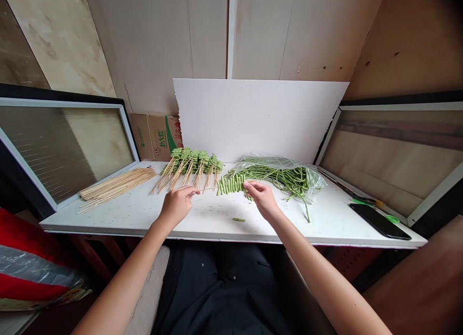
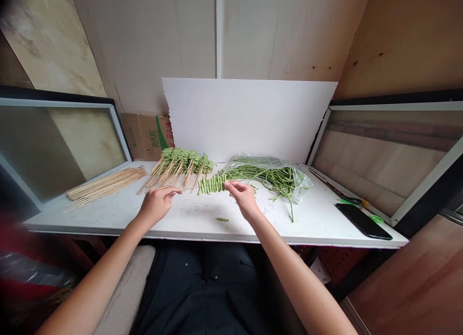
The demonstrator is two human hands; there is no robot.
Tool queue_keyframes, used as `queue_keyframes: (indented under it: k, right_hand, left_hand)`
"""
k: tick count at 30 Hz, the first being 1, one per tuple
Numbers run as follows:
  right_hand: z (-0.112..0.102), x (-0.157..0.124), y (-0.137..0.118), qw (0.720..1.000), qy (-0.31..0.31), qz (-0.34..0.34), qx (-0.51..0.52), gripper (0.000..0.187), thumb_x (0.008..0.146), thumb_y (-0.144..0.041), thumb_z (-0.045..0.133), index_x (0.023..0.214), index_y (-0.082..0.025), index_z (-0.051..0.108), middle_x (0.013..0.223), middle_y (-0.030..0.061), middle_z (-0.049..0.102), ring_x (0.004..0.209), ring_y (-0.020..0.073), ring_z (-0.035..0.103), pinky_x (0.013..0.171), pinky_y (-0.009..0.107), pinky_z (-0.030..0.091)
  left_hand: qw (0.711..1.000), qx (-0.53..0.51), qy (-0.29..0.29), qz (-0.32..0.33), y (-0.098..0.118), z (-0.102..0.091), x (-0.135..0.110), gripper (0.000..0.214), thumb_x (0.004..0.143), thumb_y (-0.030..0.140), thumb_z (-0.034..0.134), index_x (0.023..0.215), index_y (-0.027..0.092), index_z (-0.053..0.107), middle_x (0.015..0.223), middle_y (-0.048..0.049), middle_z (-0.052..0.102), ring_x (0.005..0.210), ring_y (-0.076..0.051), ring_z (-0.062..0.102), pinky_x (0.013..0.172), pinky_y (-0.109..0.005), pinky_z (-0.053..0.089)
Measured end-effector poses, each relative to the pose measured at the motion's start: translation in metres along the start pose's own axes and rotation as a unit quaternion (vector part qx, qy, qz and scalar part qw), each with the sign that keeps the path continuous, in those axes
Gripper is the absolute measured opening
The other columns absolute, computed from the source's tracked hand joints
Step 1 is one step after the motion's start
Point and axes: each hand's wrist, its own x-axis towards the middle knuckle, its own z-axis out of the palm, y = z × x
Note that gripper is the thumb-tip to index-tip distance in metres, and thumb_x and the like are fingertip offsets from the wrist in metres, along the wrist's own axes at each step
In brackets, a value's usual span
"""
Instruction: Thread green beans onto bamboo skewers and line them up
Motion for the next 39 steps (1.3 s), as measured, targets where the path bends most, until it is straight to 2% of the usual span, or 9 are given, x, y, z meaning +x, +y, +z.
queue_keyframes:
  k: [5,9,11,14,18,21,25,31,39]
  right_hand:
    - [-0.014,0.003,-0.006,0.988,-0.115,-0.002,-0.099,0.039,0.08,-0.06,0.085,0.1,-0.026,0.087,0.111,0.0096,0.082,0.094,0.0259,0.07,0.071,0.034,0.052]
    - [-0.027,0.003,0.002,0.906,-0.276,0.01,-0.321,0.03,0.07,-0.052,0.094,0.086,-0.028,0.089,0.094,0.0094,0.084,0.083,0.028,0.072,0.066,0.034,0.05]
    - [-0.028,0.001,0.012,0.872,-0.299,0.03,-0.386,0.025,0.064,-0.046,0.097,0.08,-0.029,0.088,0.08,0.0076,0.082,0.071,0.0256,0.07,0.06,0.032,0.047]
    - [-0.024,-0.002,0.027,0.863,-0.287,-0.002,-0.415,0.015,0.067,-0.039,0.094,0.075,-0.029,0.087,0.075,0.0065,0.081,0.066,0.0236,0.068,0.059,0.032,0.046]
    - [-0.026,0.003,0.028,0.879,-0.263,-0.058,-0.394,0.011,0.08,-0.039,0.085,0.082,-0.028,0.088,0.086,0.0082,0.083,0.075,0.0259,0.072,0.067,0.035,0.052]
    - [-0.035,0.012,0.019,0.932,-0.184,-0.05,-0.307,0.025,0.085,-0.049,0.083,0.088,-0.024,0.087,0.086,0.0098,0.082,0.076,0.026,0.073,0.068,0.037,0.056]
    - [-0.046,0.022,0.005,0.993,-0.056,0.003,-0.1,0.043,0.075,-0.06,0.09,0.098,-0.023,0.085,0.087,0.0073,0.081,0.08,0.0238,0.073,0.068,0.035,0.059]
    - [-0.046,0.022,-0.007,0.994,-0.039,0.06,0.088,0.042,0.072,-0.057,0.094,0.098,-0.026,0.084,0.109,0.0069,0.081,0.107,0.0247,0.074,0.086,0.032,0.06]
    - [-0.039,0.017,-0.009,0.985,-0.061,0.081,0.141,0.036,0.076,-0.05,0.095,0.098,-0.025,0.084,0.116,0.0071,0.081,0.113,0.0234,0.074,0.083,0.027,0.061]
  left_hand:
    - [0.999,0.006,0.026,-0.032,-0.002,-0.01,0.003,0.034,0.092,0.014,0.052,0.097,0.026,0.083,0.099,-0.0031,0.084,0.09,-0.023,0.076,0.079,-0.03,0.056]
    - [0.998,0.019,0.029,-0.042,-0.008,-0.01,0.004,0.033,0.091,0.014,0.052,0.096,0.026,0.083,0.095,-0.003,0.083,0.085,-0.023,0.075,0.075,-0.03,0.055]
    - [0.999,0.02,0.022,-0.039,-0.011,-0.008,0.004,0.034,0.09,0.013,0.052,0.095,0.026,0.082,0.097,-0.0026,0.084,0.085,-0.023,0.075,0.076,-0.03,0.055]
    - [0.999,0.013,0.009,-0.034,-0.013,-0.005,0.004,0.035,0.09,0.012,0.051,0.096,0.026,0.082,0.101,-0.0023,0.084,0.089,-0.024,0.076,0.081,-0.031,0.056]
    - [0.999,0.01,0.008,-0.033,-0.013,-0.005,0.004,0.034,0.092,0.012,0.051,0.097,0.026,0.082,0.102,-0.0022,0.084,0.092,-0.024,0.077,0.082,-0.031,0.056]
    - [0.999,0.011,0.011,-0.031,-0.012,-0.006,0.004,0.033,0.094,0.015,0.051,0.096,0.026,0.082,0.101,-0.0023,0.084,0.089,-0.023,0.076,0.079,-0.03,0.056]
    - [1.0,-0.008,0.001,-0.018,-0.011,-0.004,0.004,0.033,0.095,0.017,0.05,0.097,0.025,0.082,0.102,-0.0027,0.084,0.088,-0.023,0.076,0.081,-0.031,0.055]
    - [0.999,-0.028,-0.009,-0.019,-0.012,0.002,0.002,0.033,0.094,0.015,0.05,0.096,0.024,0.082,0.103,-0.0042,0.084,0.093,-0.024,0.077,0.082,-0.033,0.056]
    - [0.999,-0.033,-0.011,-0.024,-0.013,0.003,0.002,0.032,0.095,0.015,0.052,0.096,0.025,0.082,0.104,-0.0039,0.084,0.093,-0.024,0.077,0.081,-0.033,0.055]
